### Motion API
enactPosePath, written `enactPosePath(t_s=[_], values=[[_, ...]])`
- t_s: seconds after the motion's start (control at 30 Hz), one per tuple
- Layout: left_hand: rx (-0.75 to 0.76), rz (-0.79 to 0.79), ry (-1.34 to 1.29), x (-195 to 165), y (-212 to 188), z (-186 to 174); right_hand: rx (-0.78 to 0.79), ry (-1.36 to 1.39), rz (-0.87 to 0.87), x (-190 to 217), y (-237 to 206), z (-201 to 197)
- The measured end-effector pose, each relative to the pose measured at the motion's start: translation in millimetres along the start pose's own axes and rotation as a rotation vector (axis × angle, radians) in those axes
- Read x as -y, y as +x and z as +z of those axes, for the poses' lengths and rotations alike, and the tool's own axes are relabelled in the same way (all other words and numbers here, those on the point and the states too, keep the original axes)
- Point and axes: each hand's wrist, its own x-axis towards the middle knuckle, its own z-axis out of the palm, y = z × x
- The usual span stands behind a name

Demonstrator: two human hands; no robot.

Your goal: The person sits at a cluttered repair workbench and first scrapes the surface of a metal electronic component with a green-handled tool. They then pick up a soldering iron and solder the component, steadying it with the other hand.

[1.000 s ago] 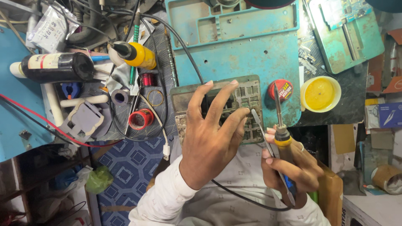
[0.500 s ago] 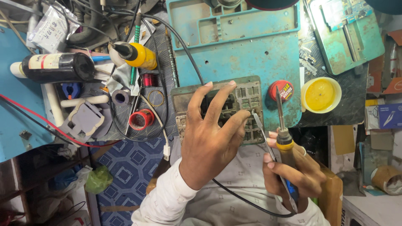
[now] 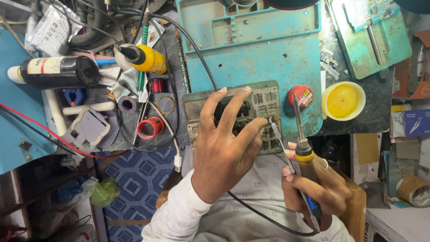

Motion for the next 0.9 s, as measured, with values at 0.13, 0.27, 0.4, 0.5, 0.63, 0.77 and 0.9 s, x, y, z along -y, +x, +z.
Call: enactPosePath(t_s=[0.13, 0.27, 0.4, 0.5, 0.63, 0.77, 0.9], values=[[-0.004, 0.0, 0.005, 0.0, -0.6, -0.3, 0.03, -0.004, 0.002, 0.7, 0.0, -1.2], [-0.01, 0.002, -0.004, 0.0, -0.3, -0.8, 0.041, -0.011, -0.006, 3.5, 3.2, -4.0], [-0.009, 0.007, -0.002, -0.5, -1.6, -0.5, 0.046, -0.055, 0.009, 3.7, -0.2, -1.4], [-0.043, 0.034, -0.037, 0.7, -2.9, -0.7, -0.091, 0.041, 0.034, 1.3, -13.3, 1.9], [-0.186, 0.076, -0.044, -9.2, -13.4, -9.8, -0.154, 0.122, 0.086, -1.9, -33.4, -7.9], [0.019, -0.056, -0.446, -32.4, -24.7, -16.7, 0.037, 0.128, -0.057, -2.7, -36.0, -22.3], [0.089, -0.169, -0.784, -42.4, -21.4, -10.6, 0.003, 0.113, -0.22, -4.5, -35.3, 1.8]])
